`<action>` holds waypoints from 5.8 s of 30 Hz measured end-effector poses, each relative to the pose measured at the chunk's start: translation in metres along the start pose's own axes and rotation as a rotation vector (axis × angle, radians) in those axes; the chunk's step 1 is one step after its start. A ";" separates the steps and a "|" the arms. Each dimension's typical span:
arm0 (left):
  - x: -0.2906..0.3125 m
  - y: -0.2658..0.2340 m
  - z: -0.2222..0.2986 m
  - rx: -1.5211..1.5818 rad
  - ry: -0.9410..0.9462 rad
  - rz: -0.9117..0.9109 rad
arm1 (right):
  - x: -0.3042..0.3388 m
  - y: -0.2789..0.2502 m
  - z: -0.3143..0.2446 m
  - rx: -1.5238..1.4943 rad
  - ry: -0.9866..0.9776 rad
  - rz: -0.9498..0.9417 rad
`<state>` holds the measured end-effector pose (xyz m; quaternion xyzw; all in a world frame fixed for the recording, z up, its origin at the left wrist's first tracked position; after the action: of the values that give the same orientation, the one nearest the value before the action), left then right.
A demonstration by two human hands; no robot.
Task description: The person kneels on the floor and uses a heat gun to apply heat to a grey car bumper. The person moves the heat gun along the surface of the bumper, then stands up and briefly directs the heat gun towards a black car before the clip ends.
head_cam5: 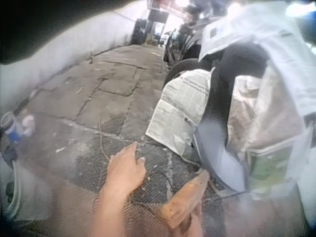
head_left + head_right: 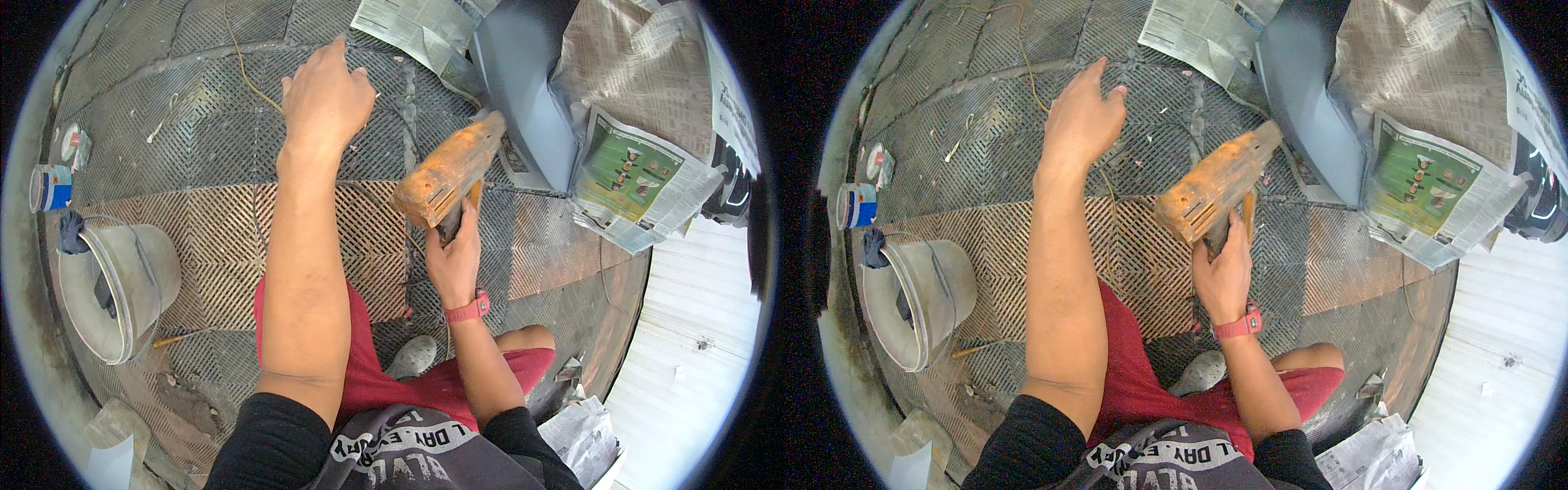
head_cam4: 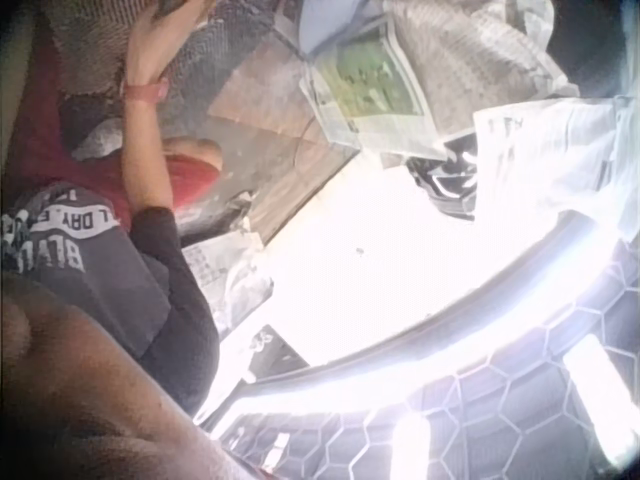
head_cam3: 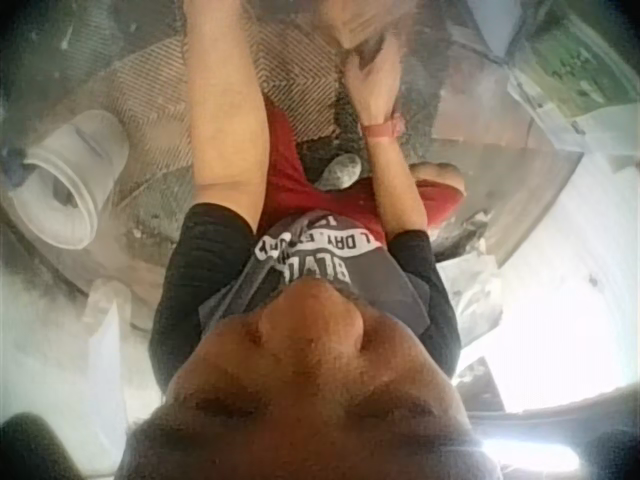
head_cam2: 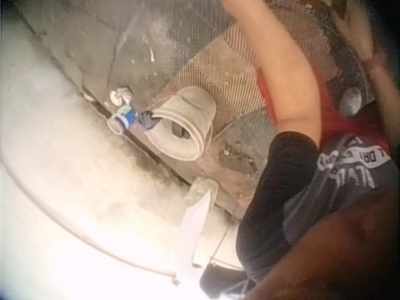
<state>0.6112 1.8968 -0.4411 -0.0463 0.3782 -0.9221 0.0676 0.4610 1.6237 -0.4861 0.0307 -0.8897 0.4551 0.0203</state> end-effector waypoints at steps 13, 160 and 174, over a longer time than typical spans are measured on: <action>-0.001 0.006 0.003 -0.039 -0.025 -0.047 | 0.051 -0.015 0.054 -0.537 0.034 0.466; 0.007 0.007 0.010 -0.041 0.090 -0.109 | -0.037 0.006 -0.014 -0.161 -0.075 0.057; 0.005 0.044 0.033 -0.159 0.104 -0.185 | 0.083 -0.081 0.117 -0.568 0.157 0.064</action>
<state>0.6151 1.8421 -0.4485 -0.0384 0.4471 -0.8927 -0.0410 0.3830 1.4784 -0.4835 -0.0397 -0.9777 0.1892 0.0825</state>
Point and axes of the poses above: each hand's wrist, its own x-axis away from the middle knuckle, its own y-axis out of the palm, z = x × y, the point moved 10 cm from there along -x, towards the middle knuckle, and after that the axes turned 10 degrees about -z, right-handed, at the moved point
